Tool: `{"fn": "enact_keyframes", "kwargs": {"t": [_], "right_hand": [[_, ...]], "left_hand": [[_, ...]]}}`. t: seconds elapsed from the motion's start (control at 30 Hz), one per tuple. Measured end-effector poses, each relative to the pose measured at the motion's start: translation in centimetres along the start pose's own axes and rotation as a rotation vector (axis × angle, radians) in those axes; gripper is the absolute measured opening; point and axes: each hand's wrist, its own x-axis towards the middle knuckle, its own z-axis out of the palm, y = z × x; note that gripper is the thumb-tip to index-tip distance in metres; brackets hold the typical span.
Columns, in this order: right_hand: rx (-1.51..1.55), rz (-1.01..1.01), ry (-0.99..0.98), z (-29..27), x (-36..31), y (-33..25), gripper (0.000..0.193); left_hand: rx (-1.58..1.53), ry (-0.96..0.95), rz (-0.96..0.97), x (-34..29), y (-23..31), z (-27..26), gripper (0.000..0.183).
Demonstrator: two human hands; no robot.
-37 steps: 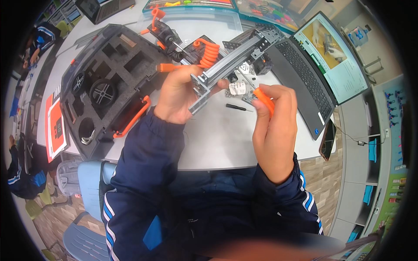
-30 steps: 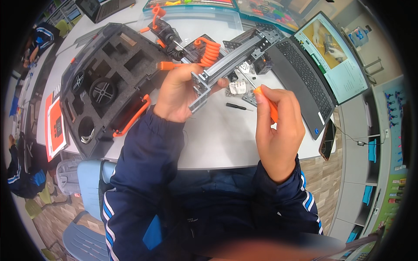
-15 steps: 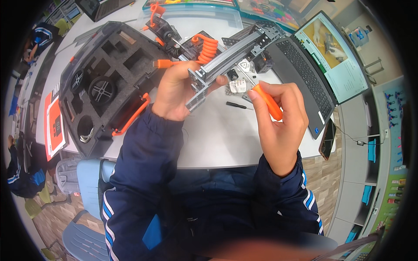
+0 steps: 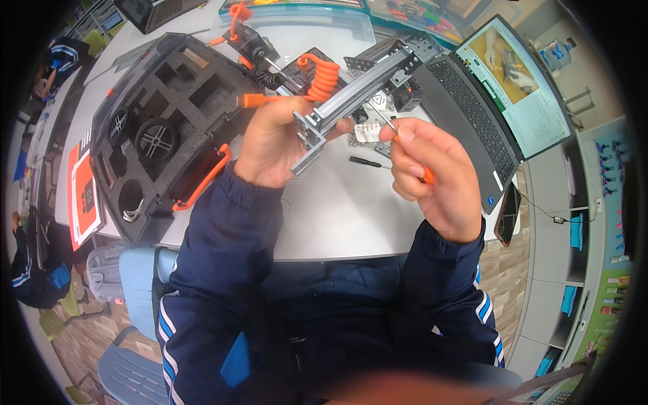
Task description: The person assembles a small electronic device using a screwdriver to tighten screws on a metal frame. They handle a motor, orange coiled cable, and several small parts, placing them into the frame and securing them. The person rotates the frame to access different sides and continues fastening components.
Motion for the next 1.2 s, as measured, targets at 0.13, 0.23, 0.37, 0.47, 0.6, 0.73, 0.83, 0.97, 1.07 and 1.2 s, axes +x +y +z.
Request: {"fn": "enact_keyframes", "kwargs": {"t": [0.13, 0.23, 0.37, 0.47, 0.6, 0.73, 0.83, 0.97, 1.07, 1.2], "right_hand": [[0.254, 0.139, -0.157, -0.9, 0.5, -0.4, 0.024], [0.107, 0.037, -0.093, -0.4, 0.2, 0.2, 0.025], [-0.202, -0.197, 0.066, 0.6, -1.0, 0.6, 0.03], [-0.767, -0.521, 0.227, 1.0, -1.2, 1.9, 0.036], [-1.358, -1.09, 0.401, 0.1, -0.4, 3.8, 0.032], [-1.393, -1.187, 0.518, -0.7, 0.0, 4.5, 0.029], [-1.498, -1.097, 0.507, -0.9, -0.5, 4.2, 0.025], [-1.522, -0.984, 0.465, -0.7, -0.7, 3.9, 0.018], [-0.911, -0.543, 0.355, -0.5, -0.6, 3.4, 0.023], [-0.216, -0.081, 0.116, -0.6, -0.5, 1.4, 0.023]], "left_hand": [[0.059, 0.04, 0.009, -0.1, 0.1, -0.2, 0.034], [0.015, 0.024, -0.026, -0.1, 0.2, -0.5, 0.035], [-0.011, -0.017, -0.045, -0.1, 0.3, -0.5, 0.034], [-0.008, 0.009, 0.017, -0.1, 0.1, -0.2, 0.035], [-0.081, -0.024, 0.065, 0.0, -0.2, 0.0, 0.028], [-0.042, 0.001, 0.068, -0.1, -0.2, 0.0, 0.024], [-0.032, 0.017, 0.06, -0.1, -0.2, -0.2, 0.022], [-0.002, 0.039, 0.024, 0.1, 0.0, -0.5, 0.021], [0.019, 0.055, -0.01, 0.0, 0.3, -0.7, 0.029], [0.087, 0.055, 0.022, -0.1, 0.5, -0.9, 0.039]]}}
